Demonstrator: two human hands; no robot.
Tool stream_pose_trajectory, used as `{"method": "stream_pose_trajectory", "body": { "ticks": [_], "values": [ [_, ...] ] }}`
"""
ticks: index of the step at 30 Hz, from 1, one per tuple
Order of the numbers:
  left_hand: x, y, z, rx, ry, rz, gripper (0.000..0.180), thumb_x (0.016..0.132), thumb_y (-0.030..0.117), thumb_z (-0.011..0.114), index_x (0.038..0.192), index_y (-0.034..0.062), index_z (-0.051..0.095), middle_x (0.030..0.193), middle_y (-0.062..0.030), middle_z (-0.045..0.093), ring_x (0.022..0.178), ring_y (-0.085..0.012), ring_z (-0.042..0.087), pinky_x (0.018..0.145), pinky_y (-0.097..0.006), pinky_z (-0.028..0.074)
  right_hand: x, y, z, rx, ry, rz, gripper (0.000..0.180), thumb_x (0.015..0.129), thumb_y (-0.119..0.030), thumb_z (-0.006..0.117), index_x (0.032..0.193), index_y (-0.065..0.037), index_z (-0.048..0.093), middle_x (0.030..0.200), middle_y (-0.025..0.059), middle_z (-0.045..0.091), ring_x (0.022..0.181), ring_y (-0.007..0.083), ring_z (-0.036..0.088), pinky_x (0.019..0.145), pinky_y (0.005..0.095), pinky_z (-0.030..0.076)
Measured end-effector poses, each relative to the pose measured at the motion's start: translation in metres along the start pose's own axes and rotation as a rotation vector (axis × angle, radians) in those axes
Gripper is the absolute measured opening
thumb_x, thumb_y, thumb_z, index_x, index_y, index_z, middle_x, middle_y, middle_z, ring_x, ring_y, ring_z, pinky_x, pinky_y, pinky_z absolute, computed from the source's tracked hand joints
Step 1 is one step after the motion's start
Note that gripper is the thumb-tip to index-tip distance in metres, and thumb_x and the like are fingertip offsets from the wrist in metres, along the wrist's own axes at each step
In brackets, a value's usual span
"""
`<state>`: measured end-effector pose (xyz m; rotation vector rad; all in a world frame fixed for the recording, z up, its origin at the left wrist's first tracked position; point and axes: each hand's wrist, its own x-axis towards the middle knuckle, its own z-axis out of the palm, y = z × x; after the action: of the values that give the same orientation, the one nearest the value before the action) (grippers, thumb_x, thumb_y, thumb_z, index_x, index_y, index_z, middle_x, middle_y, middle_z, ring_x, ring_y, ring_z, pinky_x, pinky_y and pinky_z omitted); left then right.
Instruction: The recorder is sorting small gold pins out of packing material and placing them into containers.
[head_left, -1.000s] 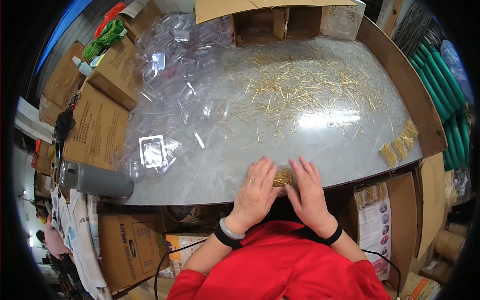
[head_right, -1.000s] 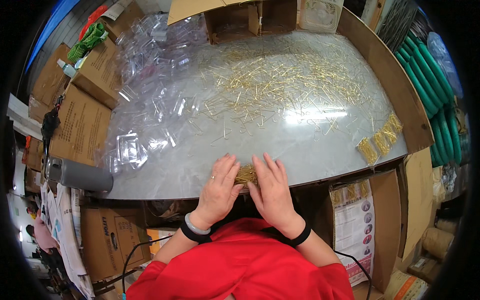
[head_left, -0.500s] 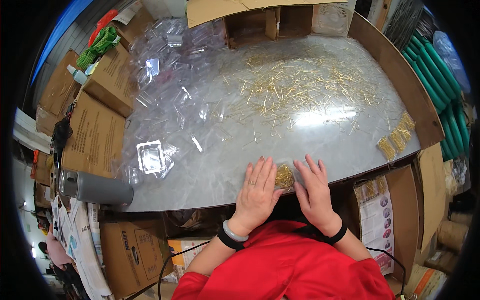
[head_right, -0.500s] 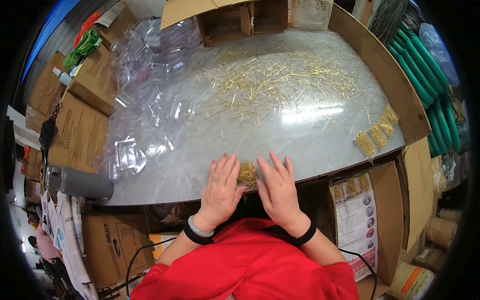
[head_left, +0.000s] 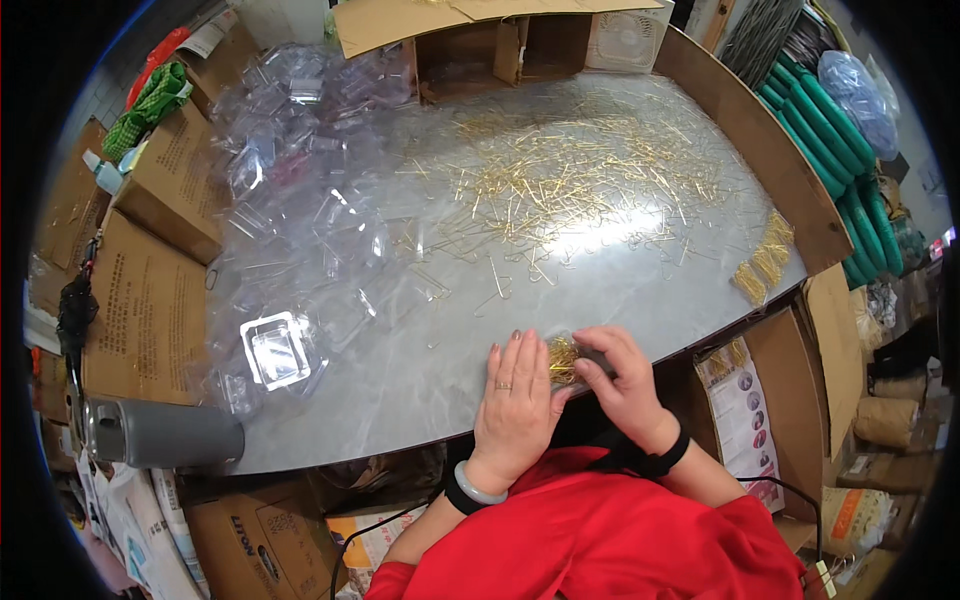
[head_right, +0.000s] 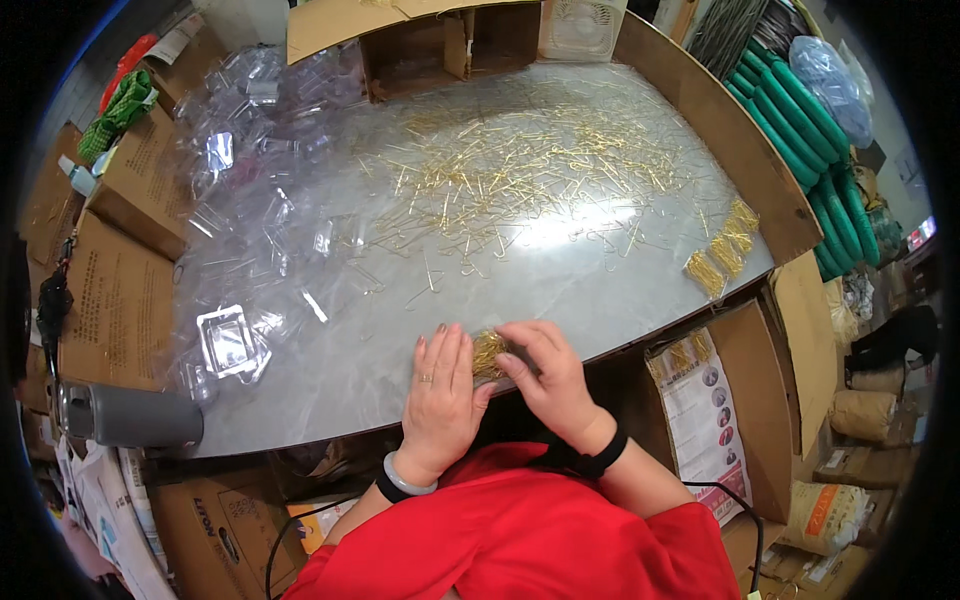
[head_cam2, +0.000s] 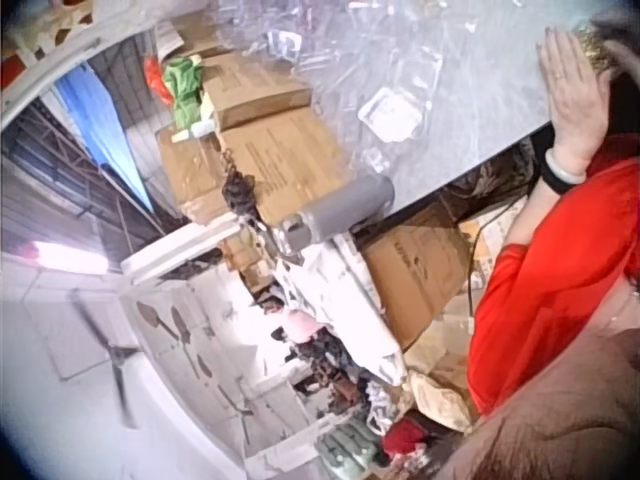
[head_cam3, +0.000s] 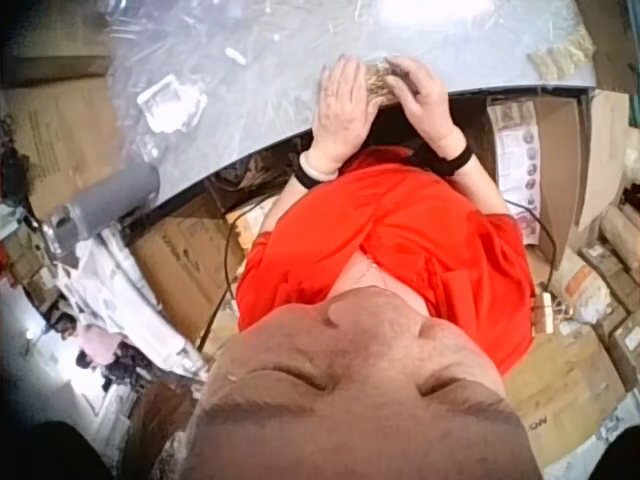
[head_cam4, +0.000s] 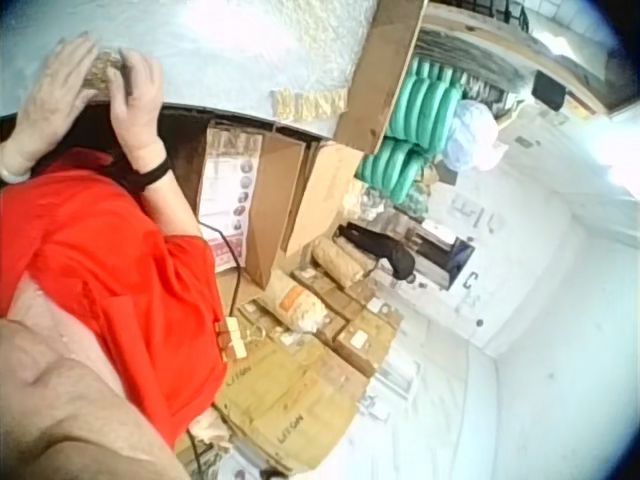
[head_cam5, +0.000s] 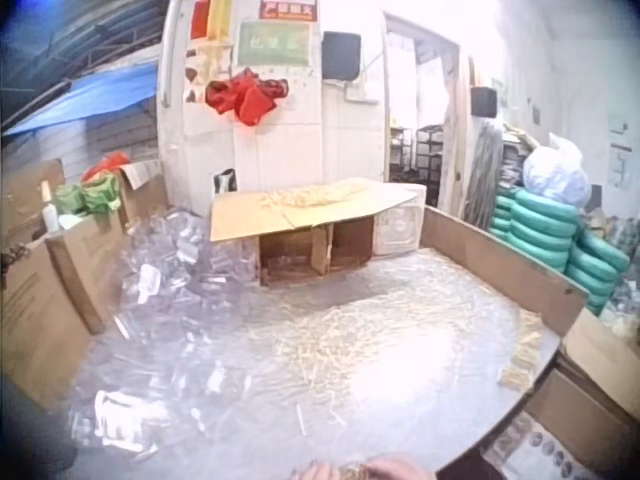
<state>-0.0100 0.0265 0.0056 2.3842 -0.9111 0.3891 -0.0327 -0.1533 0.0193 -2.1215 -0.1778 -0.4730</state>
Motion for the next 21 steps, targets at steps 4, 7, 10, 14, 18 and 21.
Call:
{"method": "stream_pose_trajectory", "body": {
  "ticks": [4,7,10,14,18,21],
  "values": [
    [-0.001,-0.004,0.000,0.007,-0.018,0.012,0.061,0.092,0.027,0.066,0.137,-0.0104,0.048,0.145,-0.0263,0.046,0.138,-0.0406,0.042,0.116,-0.055,0.031,0.009,-0.003,-0.020,-0.054,-0.146,-0.023,0.033,0.081,-0.011,0.080,0.109,-0.004,0.064,0.128,0.0177,0.054,0.114,0.0316,0.058,0.092,0.0373,0.051],
    [0.001,-0.004,-0.001,0.018,-0.051,0.017,0.064,0.093,0.031,0.065,0.138,-0.0108,0.047,0.148,-0.0258,0.044,0.140,-0.0396,0.040,0.118,-0.054,0.031,0.009,-0.006,-0.020,-0.061,-0.197,0.046,0.025,0.082,-0.009,0.078,0.102,-0.004,0.065,0.122,0.0154,0.059,0.111,0.0303,0.059,0.091,0.0375,0.050],
    [0.005,-0.001,0.000,0.026,-0.051,0.006,0.067,0.093,0.033,0.065,0.139,-0.0110,0.046,0.149,-0.0251,0.042,0.141,-0.0395,0.039,0.118,-0.055,0.030,0.008,-0.009,-0.006,0.003,-0.095,0.212,0.016,0.084,-0.007,0.075,0.096,-0.004,0.066,0.116,0.0137,0.063,0.108,0.0306,0.060,0.090,0.0378,0.050],
    [0.004,0.000,0.001,-0.006,-0.002,-0.009,0.067,0.088,0.029,0.071,0.137,-0.0099,0.048,0.148,-0.0239,0.043,0.139,-0.0416,0.039,0.117,-0.058,0.028,-0.008,-0.007,0.002,-0.208,-0.012,-0.003,0.014,0.088,-0.004,0.069,0.101,-0.002,0.067,0.119,0.0164,0.064,0.107,0.0346,0.061,0.089,0.0404,0.052],
    [0.000,-0.004,0.003,0.051,-0.004,0.045,0.066,0.087,0.031,0.072,0.136,-0.0088,0.051,0.148,-0.0228,0.045,0.140,-0.0407,0.039,0.117,-0.058,0.027,-0.018,-0.009,-0.006,-0.166,0.016,-0.042,0.045,0.092,-0.013,0.066,0.134,0.001,0.055,0.138,0.0218,0.055,0.127,0.0385,0.054,0.108,0.0457,0.042],
    [-0.001,-0.006,0.001,0.071,-0.019,0.052,0.066,0.086,0.032,0.072,0.137,-0.0062,0.052,0.149,-0.0226,0.046,0.140,-0.0393,0.040,0.118,-0.059,0.025,-0.008,-0.007,-0.009,-0.430,-0.126,-0.277,0.070,0.094,-0.039,0.062,0.148,-0.001,0.041,0.154,0.0211,0.040,0.141,0.0392,0.040,0.118,0.0528,0.029]
  ]
}}
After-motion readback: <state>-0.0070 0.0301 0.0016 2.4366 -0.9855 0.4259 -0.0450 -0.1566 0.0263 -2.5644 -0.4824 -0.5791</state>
